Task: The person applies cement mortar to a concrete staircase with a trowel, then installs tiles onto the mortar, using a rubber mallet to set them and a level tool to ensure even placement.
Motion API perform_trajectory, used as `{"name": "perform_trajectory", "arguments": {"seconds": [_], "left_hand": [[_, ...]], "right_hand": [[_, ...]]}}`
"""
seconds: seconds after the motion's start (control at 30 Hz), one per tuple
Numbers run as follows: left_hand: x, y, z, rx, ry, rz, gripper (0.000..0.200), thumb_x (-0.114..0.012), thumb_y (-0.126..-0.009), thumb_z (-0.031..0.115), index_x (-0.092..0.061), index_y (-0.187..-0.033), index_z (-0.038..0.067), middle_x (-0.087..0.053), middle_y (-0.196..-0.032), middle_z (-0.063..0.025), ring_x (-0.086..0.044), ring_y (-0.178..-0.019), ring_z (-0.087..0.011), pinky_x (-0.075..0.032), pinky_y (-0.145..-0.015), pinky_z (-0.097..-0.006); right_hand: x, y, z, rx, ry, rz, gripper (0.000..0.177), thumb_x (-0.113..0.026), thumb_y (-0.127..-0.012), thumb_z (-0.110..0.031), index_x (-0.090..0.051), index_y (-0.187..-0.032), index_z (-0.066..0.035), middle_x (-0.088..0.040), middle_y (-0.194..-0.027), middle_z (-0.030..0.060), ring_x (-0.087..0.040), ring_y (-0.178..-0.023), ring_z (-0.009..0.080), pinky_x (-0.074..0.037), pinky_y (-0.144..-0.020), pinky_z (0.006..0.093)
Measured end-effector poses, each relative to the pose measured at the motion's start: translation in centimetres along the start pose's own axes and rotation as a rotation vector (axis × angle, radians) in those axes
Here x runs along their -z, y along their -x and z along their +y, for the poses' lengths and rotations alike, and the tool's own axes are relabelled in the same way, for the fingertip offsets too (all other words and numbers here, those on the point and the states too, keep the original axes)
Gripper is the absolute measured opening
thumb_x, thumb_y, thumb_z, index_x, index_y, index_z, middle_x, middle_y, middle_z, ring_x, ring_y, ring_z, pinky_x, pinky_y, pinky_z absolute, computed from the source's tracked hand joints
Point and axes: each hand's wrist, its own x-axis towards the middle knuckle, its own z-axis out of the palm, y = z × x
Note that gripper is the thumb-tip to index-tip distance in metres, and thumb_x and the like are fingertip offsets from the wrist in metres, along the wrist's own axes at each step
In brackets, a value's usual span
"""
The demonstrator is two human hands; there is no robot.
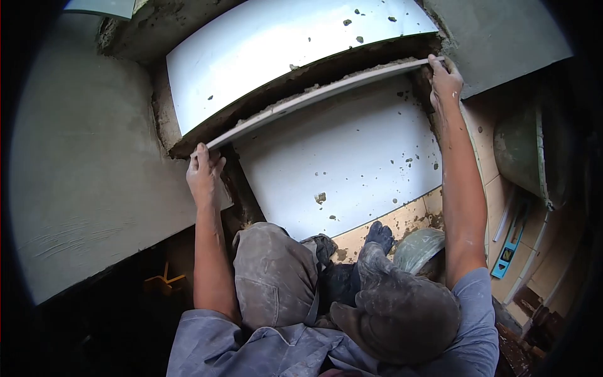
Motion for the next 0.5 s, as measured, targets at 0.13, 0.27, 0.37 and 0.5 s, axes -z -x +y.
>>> {"name": "perform_trajectory", "arguments": {"seconds": [0.13,0.27,0.37,0.5], "left_hand": [[-1.3,-1.2,0.5,0.016,-0.146,0.064,0.067,-0.059,-0.089,0.058,-0.053,-0.116,-0.003,-0.054,-0.105,-0.0073,-0.055,-0.095,-0.0167,-0.053,-0.087,-0.0398],[0.3,-2.7,-1.2,0.031,-0.045,-0.071,0.088,-0.059,-0.082,0.069,-0.049,-0.122,-0.009,-0.051,-0.110,-0.0133,-0.053,-0.105,-0.0236,-0.051,-0.095,-0.0431],[1.2,-3.9,-0.9,0.074,-0.135,-0.134,0.091,-0.059,-0.080,0.071,-0.049,-0.120,-0.010,-0.050,-0.110,-0.0137,-0.053,-0.104,-0.0234,-0.050,-0.097,-0.0428],[1.2,-4.4,-0.5,0.107,-0.154,-0.188,0.110,-0.061,-0.076,0.073,-0.033,-0.131,-0.018,-0.043,-0.133,-0.0246,-0.047,-0.124,-0.0313,-0.044,-0.104,-0.0422]], "right_hand": [[-1.1,-0.9,1.3,0.046,-0.043,-0.140,0.058,-0.076,-0.083,-0.016,-0.048,-0.130,0.002,-0.058,-0.113,0.0093,-0.058,-0.096,0.0179,-0.051,-0.082,0.0309],[-1.7,0.6,1.2,-0.044,-0.010,-0.191,0.086,-0.075,-0.085,-0.029,-0.024,-0.148,-0.002,-0.042,-0.139,0.0139,-0.047,-0.122,0.0256,-0.051,-0.089,0.0386],[-1.8,0.6,2.1,-0.092,-0.035,-0.218,0.096,-0.076,-0.083,-0.039,-0.018,-0.150,0.000,-0.039,-0.143,0.0141,-0.046,-0.123,0.0245,-0.051,-0.087,0.0371],[-2.1,-0.6,2.3,-0.076,-0.051,-0.222,0.097,-0.076,-0.082,-0.040,-0.018,-0.149,-0.001,-0.039,-0.144,0.0127,-0.045,-0.124,0.0235,-0.049,-0.088,0.0363]]}}
